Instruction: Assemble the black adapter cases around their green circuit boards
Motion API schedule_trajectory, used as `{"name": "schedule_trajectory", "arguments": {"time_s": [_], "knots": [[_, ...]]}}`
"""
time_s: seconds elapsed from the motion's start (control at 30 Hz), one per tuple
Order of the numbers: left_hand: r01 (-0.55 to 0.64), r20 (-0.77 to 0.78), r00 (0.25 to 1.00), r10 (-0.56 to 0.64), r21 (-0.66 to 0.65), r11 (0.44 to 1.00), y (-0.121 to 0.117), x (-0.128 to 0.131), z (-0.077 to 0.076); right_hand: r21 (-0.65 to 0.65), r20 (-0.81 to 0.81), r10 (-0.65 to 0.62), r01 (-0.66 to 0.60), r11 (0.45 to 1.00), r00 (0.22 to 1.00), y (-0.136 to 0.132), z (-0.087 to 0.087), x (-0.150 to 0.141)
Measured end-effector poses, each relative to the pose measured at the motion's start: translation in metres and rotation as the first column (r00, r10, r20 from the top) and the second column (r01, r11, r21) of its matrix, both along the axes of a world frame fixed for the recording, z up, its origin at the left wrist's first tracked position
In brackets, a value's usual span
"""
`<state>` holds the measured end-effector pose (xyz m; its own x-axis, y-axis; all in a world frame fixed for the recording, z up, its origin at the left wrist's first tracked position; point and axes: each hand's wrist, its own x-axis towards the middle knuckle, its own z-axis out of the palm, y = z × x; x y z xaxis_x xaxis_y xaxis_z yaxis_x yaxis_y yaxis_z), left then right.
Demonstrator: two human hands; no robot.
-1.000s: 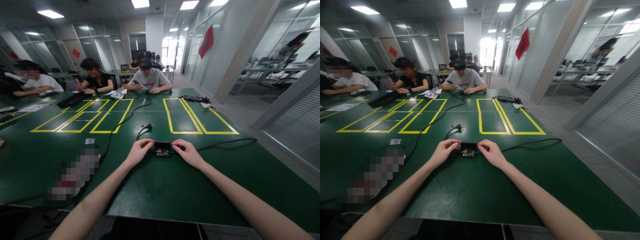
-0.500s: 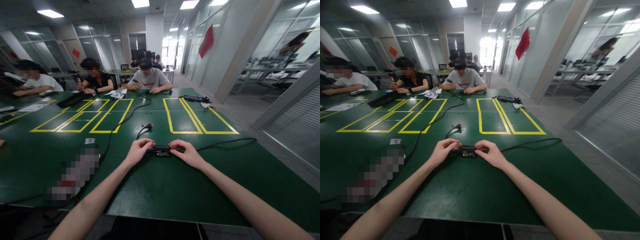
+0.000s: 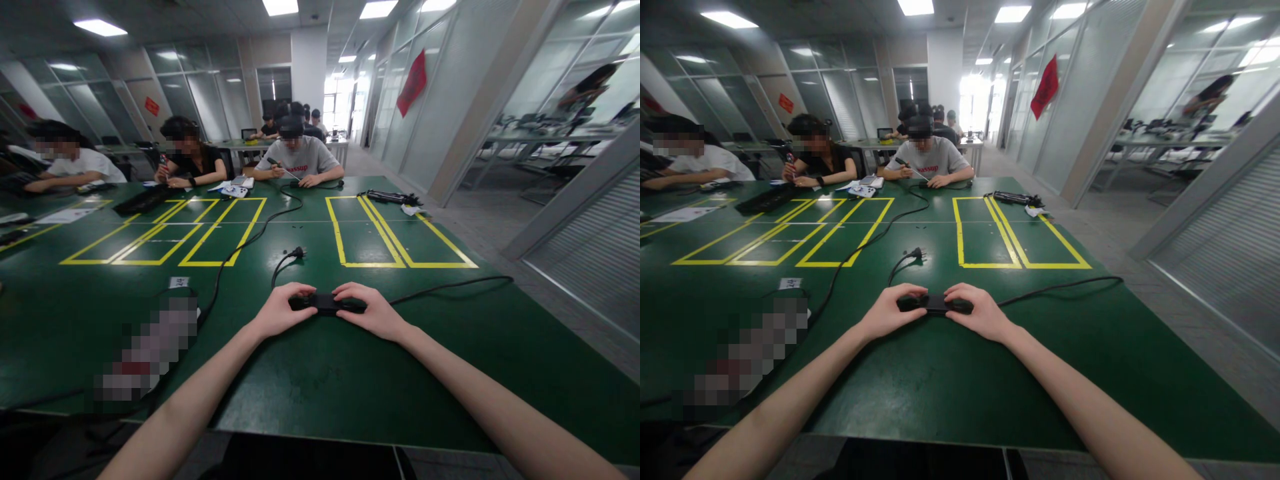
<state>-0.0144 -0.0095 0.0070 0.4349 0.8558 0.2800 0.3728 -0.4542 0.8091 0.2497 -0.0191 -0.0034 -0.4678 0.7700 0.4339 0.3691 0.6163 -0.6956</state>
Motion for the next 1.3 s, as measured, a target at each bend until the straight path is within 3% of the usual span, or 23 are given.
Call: {"name": "schedule_trajectory", "arguments": {"time_s": [0.13, 0.4, 0.6, 0.73, 0.97, 1.3], "knots": [[0.045, -0.162, 0.986, -0.026, 0.118, 0.992, 0.000, 0.000, -0.002, -0.049, 0.036, -0.005, 0.006, 0.999, 0.999, 0.000, 0.004, 0.000], [0.057, -0.266, 0.964, -0.003, 0.198, 0.979, 0.001, 0.004, -0.005, -0.089, 0.136, -0.062, 0.074, 0.993, 0.989, 0.001, 0.003, -0.001], [0.102, -0.366, 0.930, 0.004, 0.270, 0.957, -0.002, 0.007, -0.003, 0.056, 0.211, -0.063, 0.053, 0.997, 0.975, 0.001, -0.005, -0.005], [0.183, -0.500, 0.866, 0.016, 0.347, 0.920, -0.008, 0.014, -0.001, 0.151, 0.266, -0.050, 0.009, 0.988, 0.963, -0.001, -0.003, -0.010], [0.225, -0.637, 0.769, 0.058, 0.354, 0.908, -0.013, 0.022, 0.003, 0.178, 0.328, -0.021, -0.040, 0.983, 0.945, -0.007, 0.006, -0.010], [0.286, -0.630, 0.776, 0.001, 0.353, 0.891, -0.011, 0.017, 0.005, 0.236, 0.449, 0.002, -0.121, 0.964, 0.893, -0.004, 0.006, -0.007]]}}
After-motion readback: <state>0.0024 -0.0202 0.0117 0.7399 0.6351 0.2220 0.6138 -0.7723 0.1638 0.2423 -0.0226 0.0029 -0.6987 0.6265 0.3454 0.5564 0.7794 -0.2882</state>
